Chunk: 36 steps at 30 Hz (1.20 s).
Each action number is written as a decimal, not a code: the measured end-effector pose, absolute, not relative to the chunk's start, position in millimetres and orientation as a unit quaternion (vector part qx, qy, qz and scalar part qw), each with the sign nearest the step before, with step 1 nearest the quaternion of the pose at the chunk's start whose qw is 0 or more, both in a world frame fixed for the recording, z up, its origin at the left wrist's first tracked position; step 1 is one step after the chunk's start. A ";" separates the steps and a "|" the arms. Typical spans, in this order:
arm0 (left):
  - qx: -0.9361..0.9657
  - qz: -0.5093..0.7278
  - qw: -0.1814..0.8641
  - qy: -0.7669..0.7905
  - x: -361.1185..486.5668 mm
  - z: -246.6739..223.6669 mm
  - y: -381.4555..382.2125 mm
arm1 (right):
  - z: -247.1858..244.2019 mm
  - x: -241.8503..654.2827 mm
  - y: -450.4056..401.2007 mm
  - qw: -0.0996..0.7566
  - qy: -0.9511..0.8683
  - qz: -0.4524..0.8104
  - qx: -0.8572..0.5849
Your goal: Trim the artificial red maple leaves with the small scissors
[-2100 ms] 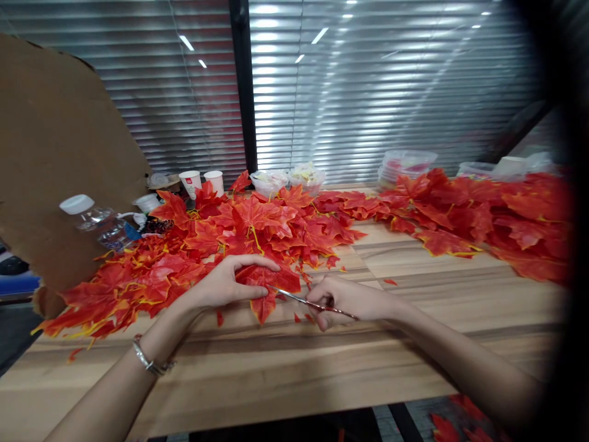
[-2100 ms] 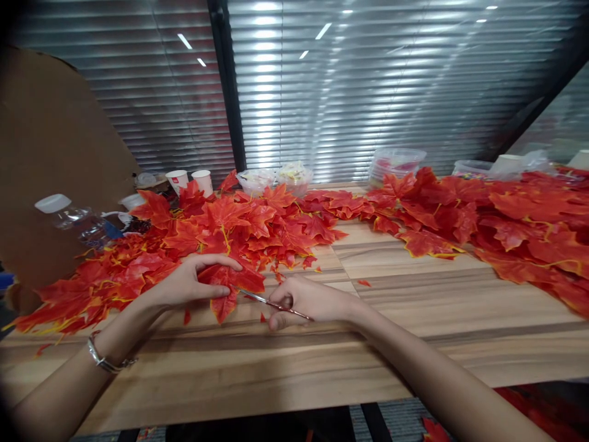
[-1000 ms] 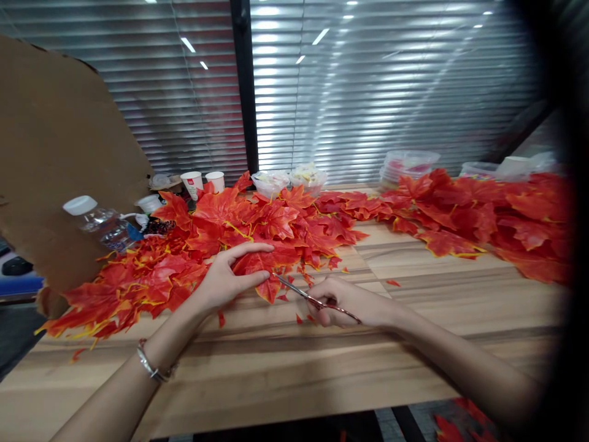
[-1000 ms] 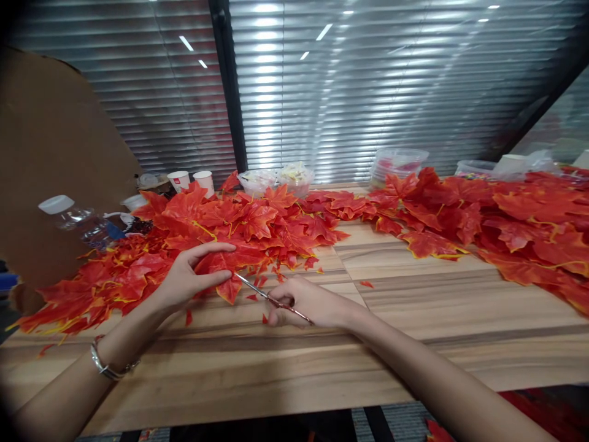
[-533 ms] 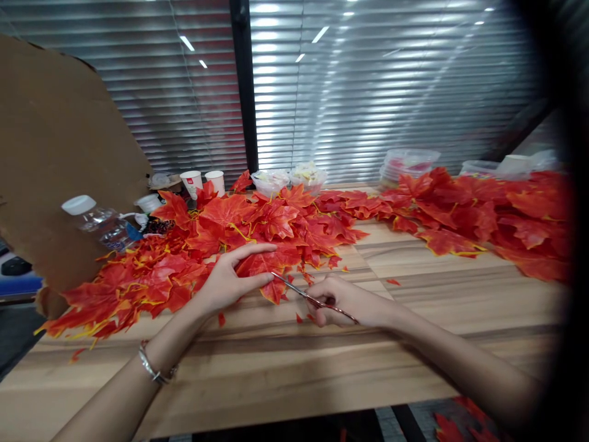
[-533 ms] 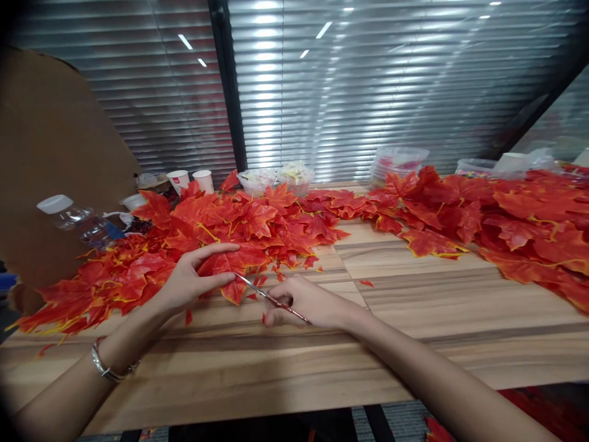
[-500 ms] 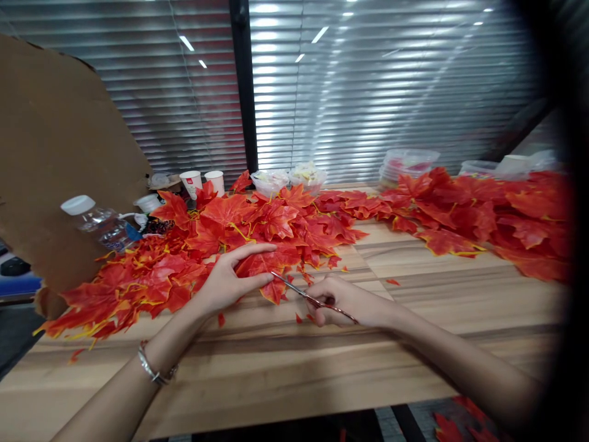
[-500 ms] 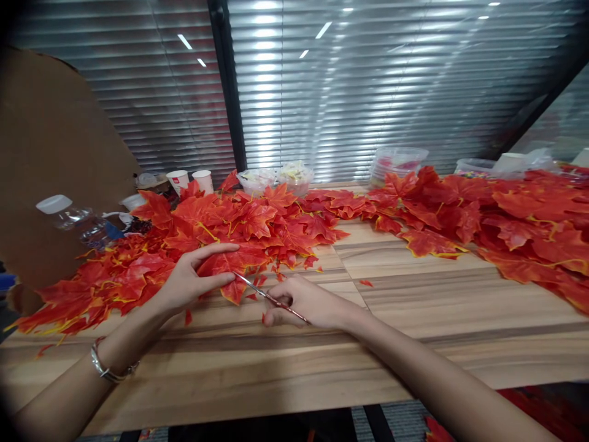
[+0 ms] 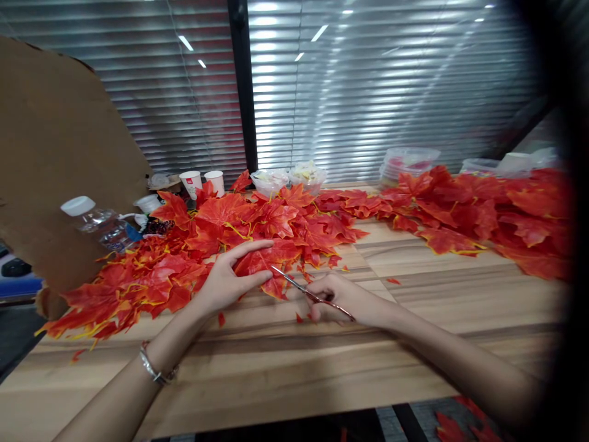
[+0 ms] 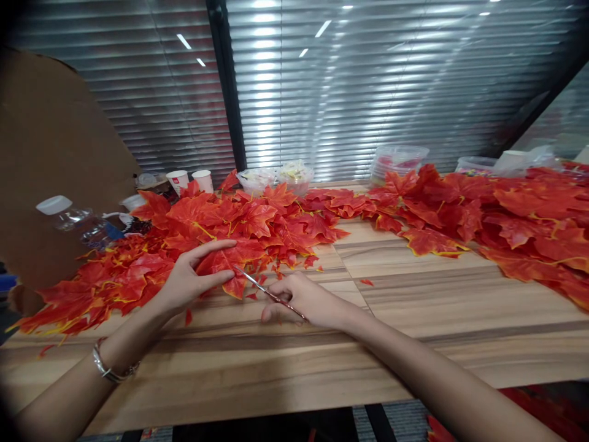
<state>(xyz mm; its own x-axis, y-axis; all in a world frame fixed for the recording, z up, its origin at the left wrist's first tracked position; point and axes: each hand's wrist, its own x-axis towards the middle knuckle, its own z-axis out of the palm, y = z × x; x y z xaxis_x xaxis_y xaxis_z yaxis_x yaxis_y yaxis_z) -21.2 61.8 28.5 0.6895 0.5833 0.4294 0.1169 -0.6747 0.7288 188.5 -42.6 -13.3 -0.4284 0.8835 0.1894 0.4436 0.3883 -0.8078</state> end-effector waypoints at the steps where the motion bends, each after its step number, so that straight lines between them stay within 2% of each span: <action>1: 0.850 0.337 0.348 0.205 -21.3 28.5 61.7 | -13.4 188.4 -42.5 0.317 -0.767 0.352 -0.433; 12: 0.856 0.329 0.344 0.202 -20.4 25.6 61.7 | -16.7 186.6 -41.4 0.323 -0.759 0.365 -0.431; 31: 0.815 0.399 0.349 0.236 -13.3 18.7 44.7 | -14.6 177.9 -44.6 0.359 -0.742 0.345 -0.448; 36: 0.799 0.423 0.352 0.242 -14.4 20.6 48.3 | -20.2 179.4 -44.4 0.398 -0.736 0.403 -0.370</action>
